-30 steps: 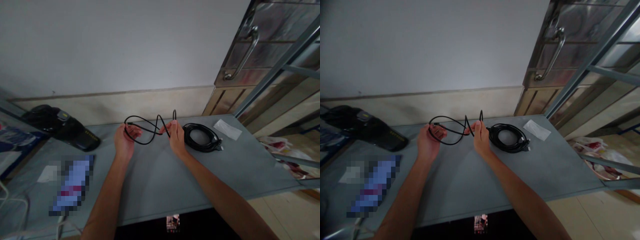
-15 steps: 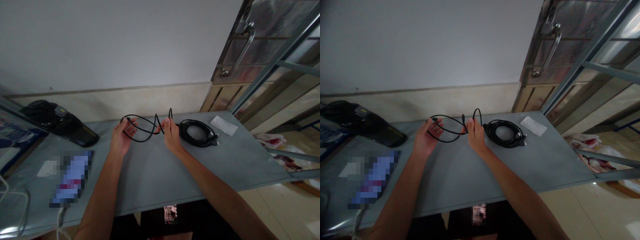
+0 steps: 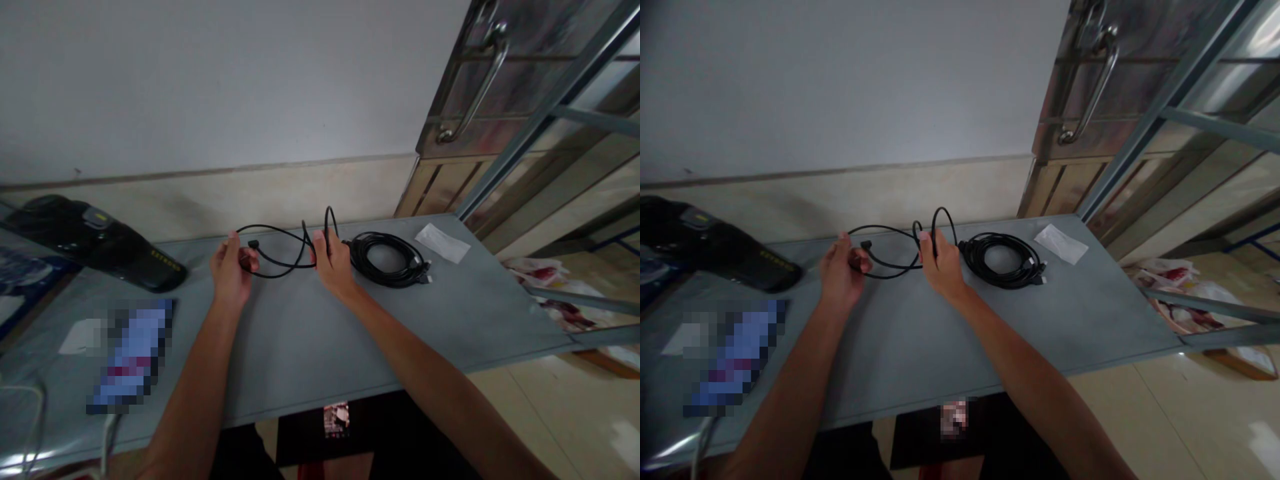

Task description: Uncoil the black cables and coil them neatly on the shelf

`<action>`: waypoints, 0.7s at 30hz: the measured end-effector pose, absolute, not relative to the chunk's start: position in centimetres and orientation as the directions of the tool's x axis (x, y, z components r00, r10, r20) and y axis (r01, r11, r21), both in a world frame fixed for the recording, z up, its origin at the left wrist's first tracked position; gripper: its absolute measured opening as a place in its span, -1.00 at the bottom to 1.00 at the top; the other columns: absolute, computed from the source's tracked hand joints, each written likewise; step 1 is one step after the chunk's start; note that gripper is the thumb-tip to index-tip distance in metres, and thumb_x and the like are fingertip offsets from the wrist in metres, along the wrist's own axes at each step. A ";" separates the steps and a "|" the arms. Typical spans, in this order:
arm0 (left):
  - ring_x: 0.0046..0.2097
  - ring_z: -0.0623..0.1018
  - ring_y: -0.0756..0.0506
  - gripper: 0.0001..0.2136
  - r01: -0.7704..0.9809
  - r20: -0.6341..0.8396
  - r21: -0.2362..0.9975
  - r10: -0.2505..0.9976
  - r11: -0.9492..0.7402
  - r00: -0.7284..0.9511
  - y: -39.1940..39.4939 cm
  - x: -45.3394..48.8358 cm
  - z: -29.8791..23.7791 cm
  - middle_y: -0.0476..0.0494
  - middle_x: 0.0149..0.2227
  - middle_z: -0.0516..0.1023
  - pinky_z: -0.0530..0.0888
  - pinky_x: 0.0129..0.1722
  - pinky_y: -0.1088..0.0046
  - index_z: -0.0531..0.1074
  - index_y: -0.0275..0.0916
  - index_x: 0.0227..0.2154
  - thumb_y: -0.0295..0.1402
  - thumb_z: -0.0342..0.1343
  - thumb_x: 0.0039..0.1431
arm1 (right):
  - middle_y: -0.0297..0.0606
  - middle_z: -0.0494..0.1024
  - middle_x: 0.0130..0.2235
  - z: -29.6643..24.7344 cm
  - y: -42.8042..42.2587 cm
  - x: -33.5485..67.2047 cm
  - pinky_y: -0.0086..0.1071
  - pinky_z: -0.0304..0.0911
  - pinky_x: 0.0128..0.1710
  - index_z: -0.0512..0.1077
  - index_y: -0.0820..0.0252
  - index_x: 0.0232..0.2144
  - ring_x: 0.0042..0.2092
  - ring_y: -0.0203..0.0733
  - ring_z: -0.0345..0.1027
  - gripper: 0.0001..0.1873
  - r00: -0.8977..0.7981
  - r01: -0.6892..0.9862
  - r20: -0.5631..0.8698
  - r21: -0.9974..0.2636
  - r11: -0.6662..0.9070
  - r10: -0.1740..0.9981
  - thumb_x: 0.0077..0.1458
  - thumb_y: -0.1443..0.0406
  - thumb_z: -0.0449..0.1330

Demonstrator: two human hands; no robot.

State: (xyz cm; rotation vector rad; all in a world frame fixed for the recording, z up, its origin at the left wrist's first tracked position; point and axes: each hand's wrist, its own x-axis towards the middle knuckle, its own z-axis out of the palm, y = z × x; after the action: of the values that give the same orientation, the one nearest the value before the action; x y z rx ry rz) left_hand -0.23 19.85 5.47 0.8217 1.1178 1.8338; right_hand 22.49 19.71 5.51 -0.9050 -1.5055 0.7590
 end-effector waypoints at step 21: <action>-0.12 0.73 -0.10 -0.67 -0.608 -0.111 0.787 0.946 -0.104 -0.306 19.6 -0.9 7.0 -0.19 -0.10 0.79 0.69 -0.16 0.38 0.69 -0.22 0.00 -0.22 0.03 0.62 | -0.45 0.64 -0.36 4.2 19.8 21.7 -0.30 0.38 -0.17 0.47 0.03 -0.05 -0.32 -0.16 0.56 -0.48 -0.307 0.280 0.412 -0.822 0.496 0.858 0.23 -0.12 0.52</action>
State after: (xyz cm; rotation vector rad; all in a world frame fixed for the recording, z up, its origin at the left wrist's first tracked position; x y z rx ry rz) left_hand -0.90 19.56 6.99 0.5183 0.9136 1.6832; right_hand 21.68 19.76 4.16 -0.9513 -1.8346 0.8014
